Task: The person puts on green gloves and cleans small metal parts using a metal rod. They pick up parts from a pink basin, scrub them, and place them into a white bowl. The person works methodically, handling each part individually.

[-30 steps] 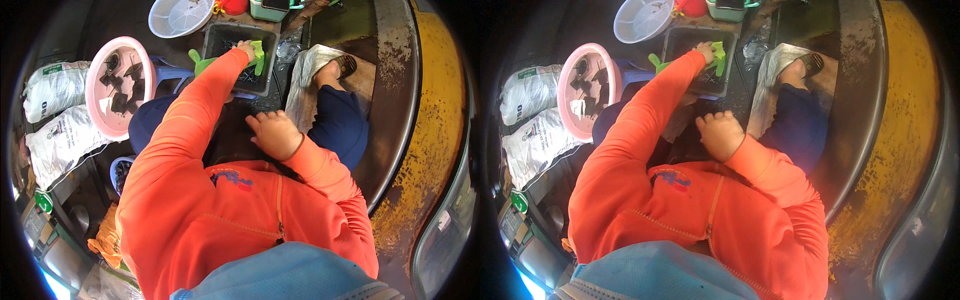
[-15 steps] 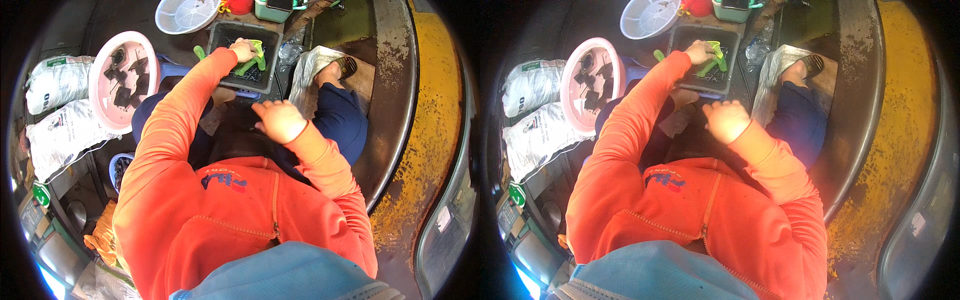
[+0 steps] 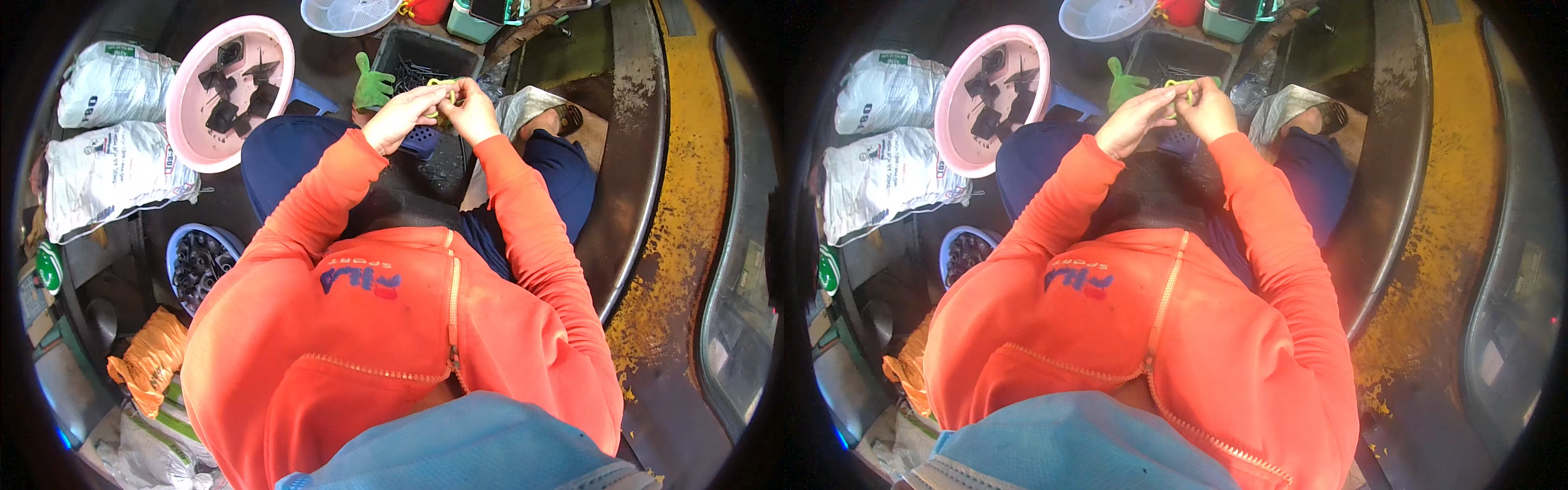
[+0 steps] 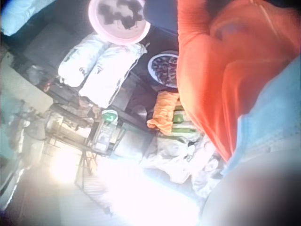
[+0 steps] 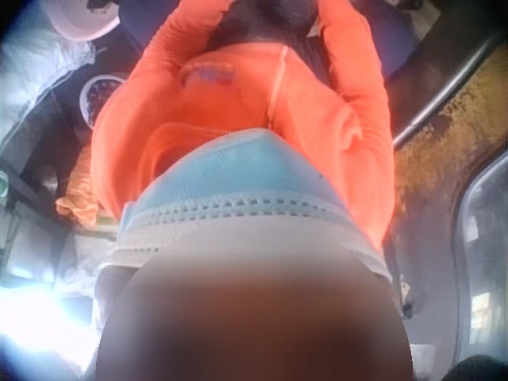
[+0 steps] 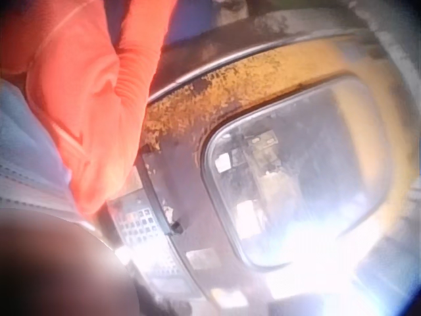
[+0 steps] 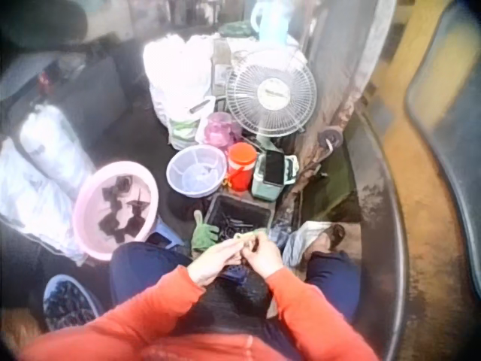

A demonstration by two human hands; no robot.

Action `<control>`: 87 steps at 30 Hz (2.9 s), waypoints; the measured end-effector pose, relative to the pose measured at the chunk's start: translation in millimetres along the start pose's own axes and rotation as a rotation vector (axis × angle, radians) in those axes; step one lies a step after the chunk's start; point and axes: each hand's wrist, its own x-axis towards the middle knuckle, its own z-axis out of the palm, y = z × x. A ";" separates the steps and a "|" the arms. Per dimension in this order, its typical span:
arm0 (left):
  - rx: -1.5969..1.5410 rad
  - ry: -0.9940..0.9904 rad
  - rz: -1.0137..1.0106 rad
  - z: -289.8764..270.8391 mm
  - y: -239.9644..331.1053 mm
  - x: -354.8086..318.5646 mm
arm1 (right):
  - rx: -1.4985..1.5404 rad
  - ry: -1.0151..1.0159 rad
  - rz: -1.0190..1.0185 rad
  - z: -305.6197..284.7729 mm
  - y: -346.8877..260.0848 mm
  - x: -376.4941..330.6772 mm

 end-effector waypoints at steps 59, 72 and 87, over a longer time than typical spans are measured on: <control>0.979 0.291 0.650 -2.0 -40.0 3.1 | 0.496 -0.130 0.278 12.6 5.5 2.2; 0.828 0.178 1.086 13.2 -43.6 -5.7 | 1.034 -0.147 0.409 23.4 16.2 4.5; 0.779 -0.034 1.015 18.8 -53.0 -12.2 | 1.273 -0.466 0.395 42.5 6.8 24.0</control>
